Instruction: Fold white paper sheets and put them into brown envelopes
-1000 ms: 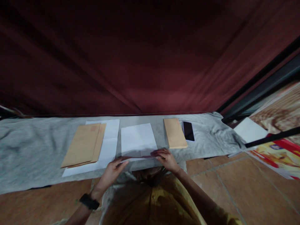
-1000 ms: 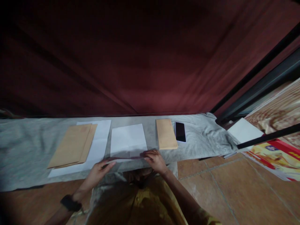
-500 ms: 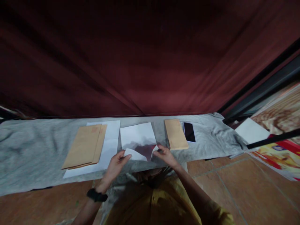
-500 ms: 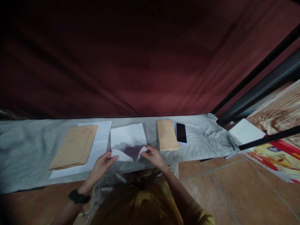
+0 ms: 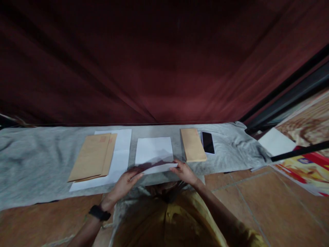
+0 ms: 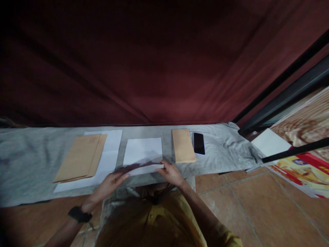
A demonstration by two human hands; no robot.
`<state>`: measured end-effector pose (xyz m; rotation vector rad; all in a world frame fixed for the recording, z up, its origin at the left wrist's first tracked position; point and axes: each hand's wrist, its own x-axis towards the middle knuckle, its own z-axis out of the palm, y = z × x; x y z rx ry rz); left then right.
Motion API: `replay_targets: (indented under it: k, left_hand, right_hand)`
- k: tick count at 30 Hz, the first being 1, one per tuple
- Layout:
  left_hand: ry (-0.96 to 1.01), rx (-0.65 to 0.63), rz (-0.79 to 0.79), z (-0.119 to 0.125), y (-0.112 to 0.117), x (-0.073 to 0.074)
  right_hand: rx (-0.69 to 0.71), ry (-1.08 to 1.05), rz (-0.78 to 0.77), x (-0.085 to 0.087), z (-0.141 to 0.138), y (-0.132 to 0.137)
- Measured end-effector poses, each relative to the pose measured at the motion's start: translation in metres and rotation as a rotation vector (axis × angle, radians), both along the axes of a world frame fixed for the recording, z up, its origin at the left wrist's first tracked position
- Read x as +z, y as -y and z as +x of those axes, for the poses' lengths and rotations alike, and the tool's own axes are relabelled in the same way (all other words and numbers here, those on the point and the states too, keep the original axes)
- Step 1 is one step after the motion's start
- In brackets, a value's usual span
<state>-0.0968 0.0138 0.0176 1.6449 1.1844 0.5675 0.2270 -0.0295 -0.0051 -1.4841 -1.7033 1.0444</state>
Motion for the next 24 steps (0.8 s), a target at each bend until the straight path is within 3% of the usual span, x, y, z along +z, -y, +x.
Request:
replay_targets:
  k: [5, 8, 12, 16, 24]
  left_hand:
    - [-0.154, 0.284, 0.044, 0.010, -0.013, -0.009]
    - [-0.311, 0.370, 0.084, 0.020, -0.023, -0.014]
    - [-0.534, 0.376, 0.136, 0.032, -0.037, -0.012]
    - [-0.768, 0.330, 0.117, 0.039, -0.046, -0.004]
    - [-0.934, 0.345, 0.086, 0.054, -0.047, 0.010]
  right_hand:
    - [-0.238, -0.031, -0.002, -0.012, -0.013, -0.011]
    - [-0.349, 0.118, 0.014, -0.014, -0.022, -0.018]
    - [-0.406, 0.452, -0.008, -0.008, -0.032, -0.026]
    - [-0.369, 0.697, -0.048, -0.002, -0.040, -0.033]
    - [-0.354, 0.859, -0.071, 0.005, -0.048, -0.043]
